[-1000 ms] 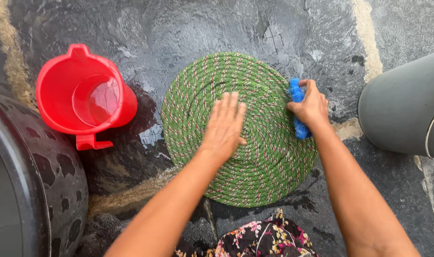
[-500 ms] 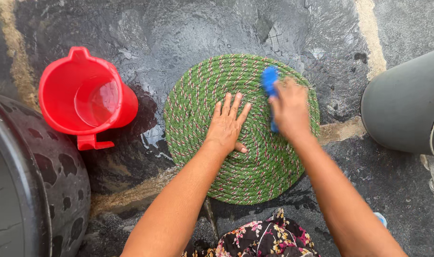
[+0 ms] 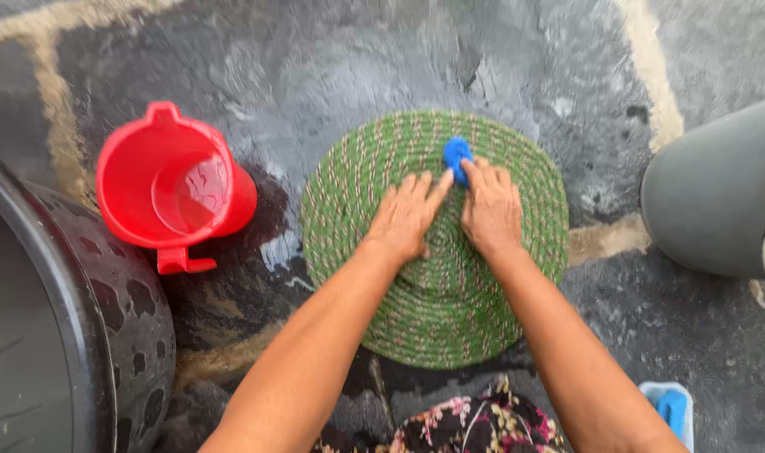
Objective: The person scrubs a circular green mat on the floor using a blue brush and water from a red pitcher.
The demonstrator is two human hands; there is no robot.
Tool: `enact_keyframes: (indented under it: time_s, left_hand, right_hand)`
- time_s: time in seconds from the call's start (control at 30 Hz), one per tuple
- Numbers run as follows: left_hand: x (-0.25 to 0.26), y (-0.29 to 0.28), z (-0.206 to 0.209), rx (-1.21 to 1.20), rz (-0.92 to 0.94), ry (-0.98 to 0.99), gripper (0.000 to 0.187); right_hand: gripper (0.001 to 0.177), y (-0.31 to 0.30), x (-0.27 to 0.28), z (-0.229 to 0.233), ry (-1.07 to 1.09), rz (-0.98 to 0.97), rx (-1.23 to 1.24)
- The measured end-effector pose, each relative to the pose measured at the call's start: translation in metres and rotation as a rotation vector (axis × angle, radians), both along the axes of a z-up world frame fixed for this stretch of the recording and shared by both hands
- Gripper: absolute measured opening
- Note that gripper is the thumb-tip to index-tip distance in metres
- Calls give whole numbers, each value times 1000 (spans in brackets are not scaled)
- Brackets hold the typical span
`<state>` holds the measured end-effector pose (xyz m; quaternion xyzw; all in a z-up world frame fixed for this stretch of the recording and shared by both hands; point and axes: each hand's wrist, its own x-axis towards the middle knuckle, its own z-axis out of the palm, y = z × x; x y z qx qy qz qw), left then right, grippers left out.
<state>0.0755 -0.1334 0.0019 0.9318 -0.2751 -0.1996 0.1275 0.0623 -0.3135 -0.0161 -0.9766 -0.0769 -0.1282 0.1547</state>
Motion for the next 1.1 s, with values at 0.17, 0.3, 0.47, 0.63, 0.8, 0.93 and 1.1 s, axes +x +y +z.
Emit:
enact_keyframes:
  time_s: [0.17,0.3,0.47,0.63,0.8,0.93,1.1]
  left_hand:
    - [15,7,6,13,96,46,145]
    - [3,9,12,109,-6,-11,147]
    - [8,3,14,298,-87,-16,159]
    - [10,-11,14,439,-148,-110,163]
    - [0,8,2,272,-69,-29,158]
    - [-5,24,-3,126,-22,-90,143]
    - [-42,113,-20,28,207,-112,119]
  right_hand:
    - [46,-6,-22,7,65,45,-71]
    - [48,-1,-31,-2,75,15,-56]
    - [58,0,-23,-20,92,-16,-221]
    - [59,0,-34,-15,88,-40,-152]
    - [57,-15,-18,-22,-16,-27,-289]
    - [51,-25,-18,-18,-34,52,-142]
    - [47,-25,-71,-7,28,78,-55]
